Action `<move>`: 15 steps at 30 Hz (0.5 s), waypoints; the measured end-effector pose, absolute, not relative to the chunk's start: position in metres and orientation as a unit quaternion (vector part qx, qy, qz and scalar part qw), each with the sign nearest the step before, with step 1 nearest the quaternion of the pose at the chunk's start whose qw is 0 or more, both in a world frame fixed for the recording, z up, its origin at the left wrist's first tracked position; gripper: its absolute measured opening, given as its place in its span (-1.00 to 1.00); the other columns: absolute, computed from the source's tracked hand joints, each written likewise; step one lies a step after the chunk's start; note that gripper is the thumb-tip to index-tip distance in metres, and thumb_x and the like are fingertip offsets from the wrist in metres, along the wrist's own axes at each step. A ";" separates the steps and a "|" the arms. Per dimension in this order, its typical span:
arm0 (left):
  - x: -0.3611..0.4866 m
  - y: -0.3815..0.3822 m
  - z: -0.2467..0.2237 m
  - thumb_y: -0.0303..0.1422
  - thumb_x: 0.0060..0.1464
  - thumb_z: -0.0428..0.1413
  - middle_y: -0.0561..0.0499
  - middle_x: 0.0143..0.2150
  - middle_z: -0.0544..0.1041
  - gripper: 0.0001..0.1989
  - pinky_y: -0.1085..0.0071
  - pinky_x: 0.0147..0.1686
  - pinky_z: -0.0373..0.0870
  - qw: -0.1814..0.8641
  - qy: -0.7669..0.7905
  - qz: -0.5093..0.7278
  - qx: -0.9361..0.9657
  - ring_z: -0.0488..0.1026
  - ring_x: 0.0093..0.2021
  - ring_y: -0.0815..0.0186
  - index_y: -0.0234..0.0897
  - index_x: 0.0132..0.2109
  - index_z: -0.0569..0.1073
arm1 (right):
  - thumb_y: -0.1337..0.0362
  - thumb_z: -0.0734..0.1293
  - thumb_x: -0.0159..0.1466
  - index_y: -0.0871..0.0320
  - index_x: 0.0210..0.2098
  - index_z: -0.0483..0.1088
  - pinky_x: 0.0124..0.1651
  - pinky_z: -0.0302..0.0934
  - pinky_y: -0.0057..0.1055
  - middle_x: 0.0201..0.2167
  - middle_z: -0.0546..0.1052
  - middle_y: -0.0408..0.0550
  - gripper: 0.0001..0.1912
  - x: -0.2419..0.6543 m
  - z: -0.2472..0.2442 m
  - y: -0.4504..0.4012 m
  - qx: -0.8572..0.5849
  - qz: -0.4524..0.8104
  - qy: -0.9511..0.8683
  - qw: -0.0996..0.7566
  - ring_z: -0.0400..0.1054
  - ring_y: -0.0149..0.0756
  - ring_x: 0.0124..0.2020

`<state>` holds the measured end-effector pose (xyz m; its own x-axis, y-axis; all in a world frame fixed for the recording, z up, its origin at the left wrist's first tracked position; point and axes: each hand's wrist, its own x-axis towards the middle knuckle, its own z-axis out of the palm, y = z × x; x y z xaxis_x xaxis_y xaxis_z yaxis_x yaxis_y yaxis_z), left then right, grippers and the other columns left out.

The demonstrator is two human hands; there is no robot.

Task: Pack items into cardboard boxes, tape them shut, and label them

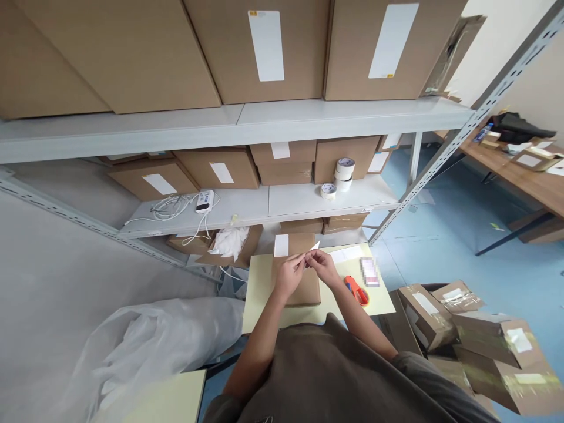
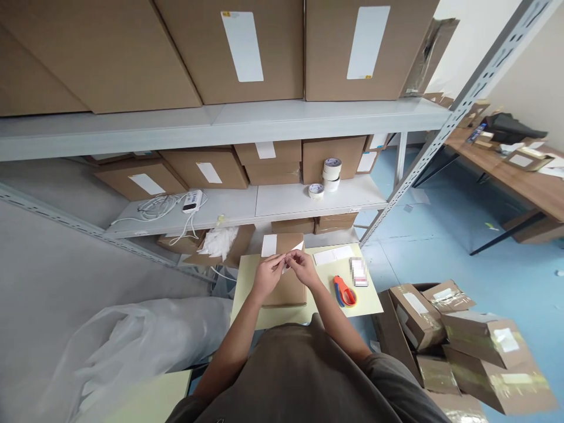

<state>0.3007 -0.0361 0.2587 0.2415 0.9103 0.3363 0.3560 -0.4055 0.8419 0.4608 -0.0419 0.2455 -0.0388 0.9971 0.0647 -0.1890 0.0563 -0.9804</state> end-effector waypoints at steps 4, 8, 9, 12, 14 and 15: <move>0.317 -0.043 0.259 -0.27 0.37 0.11 -0.13 0.04 0.69 -0.71 0.25 0.08 0.59 0.335 0.444 0.434 0.709 0.66 0.02 0.15 -0.20 0.04 0.69 | -0.11 0.48 0.25 0.07 -0.35 0.49 -0.28 0.34 -0.32 -0.45 0.50 -0.15 -0.63 0.477 0.248 -0.048 -0.424 0.546 -0.479 0.541 0.37 -0.31 -0.43; 0.331 -0.052 0.260 -0.26 0.35 0.12 -0.16 0.06 0.68 -0.69 0.23 0.07 0.60 0.372 0.449 0.437 0.685 0.65 0.04 0.12 -0.23 0.06 0.69 | -0.12 0.47 0.25 0.08 -0.36 0.46 -0.32 0.27 -0.36 -0.46 0.46 -0.17 -0.61 0.492 0.250 -0.055 -0.424 0.546 -0.483 0.538 0.30 -0.34 -0.45; 0.334 -0.054 0.260 -0.25 0.35 0.12 -0.16 0.06 0.68 -0.69 0.23 0.07 0.60 0.381 0.450 0.436 0.679 0.65 0.04 0.12 -0.24 0.05 0.69 | -0.13 0.46 0.26 0.08 -0.36 0.45 -0.34 0.25 -0.37 -0.46 0.45 -0.17 -0.60 0.496 0.250 -0.057 -0.428 0.543 -0.486 0.534 0.29 -0.34 -0.46; 0.347 -0.059 0.261 -0.21 0.34 0.13 -0.16 0.04 0.69 -0.69 0.23 0.06 0.60 0.400 0.456 0.434 0.666 0.65 0.03 0.11 -0.24 0.03 0.69 | -0.16 0.41 0.30 0.08 -0.32 0.44 -0.38 0.19 -0.39 -0.45 0.44 -0.16 -0.58 0.506 0.249 -0.065 -0.447 0.520 -0.505 0.524 0.25 -0.34 -0.46; 0.356 -0.063 0.263 -0.18 0.32 0.15 -0.16 0.03 0.69 -0.68 0.23 0.05 0.60 0.412 0.456 0.436 0.657 0.65 0.02 0.11 -0.24 0.02 0.70 | -0.16 0.36 0.34 0.07 -0.31 0.42 -0.37 0.18 -0.38 -0.44 0.43 -0.16 -0.58 0.513 0.249 -0.070 -0.458 0.496 -0.520 0.524 0.25 -0.33 -0.45; 0.361 -0.064 0.264 -0.16 0.31 0.16 -0.16 0.02 0.70 -0.67 0.22 0.05 0.59 0.418 0.455 0.437 0.654 0.65 0.01 0.11 -0.24 0.01 0.70 | -0.15 0.34 0.36 0.07 -0.30 0.41 -0.35 0.19 -0.38 -0.44 0.43 -0.16 -0.59 0.516 0.249 -0.073 -0.463 0.483 -0.526 0.526 0.25 -0.32 -0.44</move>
